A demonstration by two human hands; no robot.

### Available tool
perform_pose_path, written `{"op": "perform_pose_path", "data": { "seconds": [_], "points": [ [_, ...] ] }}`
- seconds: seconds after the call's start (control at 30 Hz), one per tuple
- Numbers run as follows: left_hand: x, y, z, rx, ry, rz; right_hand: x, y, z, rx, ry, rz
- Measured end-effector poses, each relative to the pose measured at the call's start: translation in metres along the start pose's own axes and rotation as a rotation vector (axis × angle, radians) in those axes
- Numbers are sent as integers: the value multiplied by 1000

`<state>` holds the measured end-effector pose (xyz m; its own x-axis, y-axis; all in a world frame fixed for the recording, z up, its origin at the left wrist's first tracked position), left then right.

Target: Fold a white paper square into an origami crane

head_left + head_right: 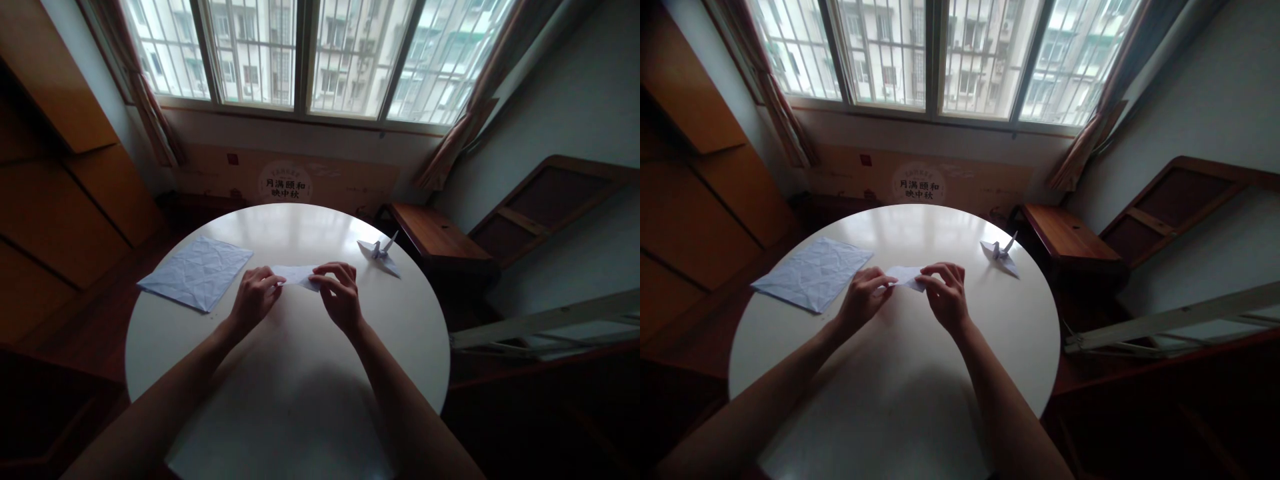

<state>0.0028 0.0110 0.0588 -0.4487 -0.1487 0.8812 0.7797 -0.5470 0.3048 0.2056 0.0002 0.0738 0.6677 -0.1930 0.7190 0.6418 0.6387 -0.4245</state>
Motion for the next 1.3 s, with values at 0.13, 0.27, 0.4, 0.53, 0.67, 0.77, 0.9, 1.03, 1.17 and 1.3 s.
{"op": "perform_pose_path", "data": {
  "seconds": [0.13,0.27,0.4,0.53,0.67,0.77,0.9,1.03,1.17,1.3],
  "points": [
    [-6,-4,0,40,-102,47,-7,5,0,39,-167,-42],
    [-19,-4,-3,-7,-233,-51,-20,13,-3,79,-385,-33],
    [-23,-2,-5,-5,-297,-75,-29,18,-7,37,-528,-13],
    [-22,0,-4,-42,-331,-99,-33,21,-8,-1,-553,-1],
    [-23,2,-3,-69,-341,-98,-35,22,-9,1,-554,30],
    [-24,3,-3,-96,-343,-96,-35,20,-8,13,-548,57],
    [-23,5,-3,-98,-352,-107,-33,21,-6,22,-531,123],
    [-20,4,-2,-55,-332,-136,-34,27,-6,12,-518,191],
    [-18,1,-2,-25,-311,-169,-34,29,-7,4,-514,203],
    [-18,1,-1,-19,-323,-165,-33,27,-7,-11,-511,176]
  ]
}}
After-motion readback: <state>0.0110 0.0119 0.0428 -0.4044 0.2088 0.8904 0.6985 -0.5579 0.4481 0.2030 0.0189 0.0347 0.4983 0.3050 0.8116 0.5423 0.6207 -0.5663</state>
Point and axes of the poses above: each hand's wrist, its own z-axis towards the middle knuckle, its own x-axis out of the back of the hand, y = z × x, the point moved 3 cm from there along z, towards the middle knuckle, and after that the axes turned 14 degrees about -y, right-handed, at the moved point
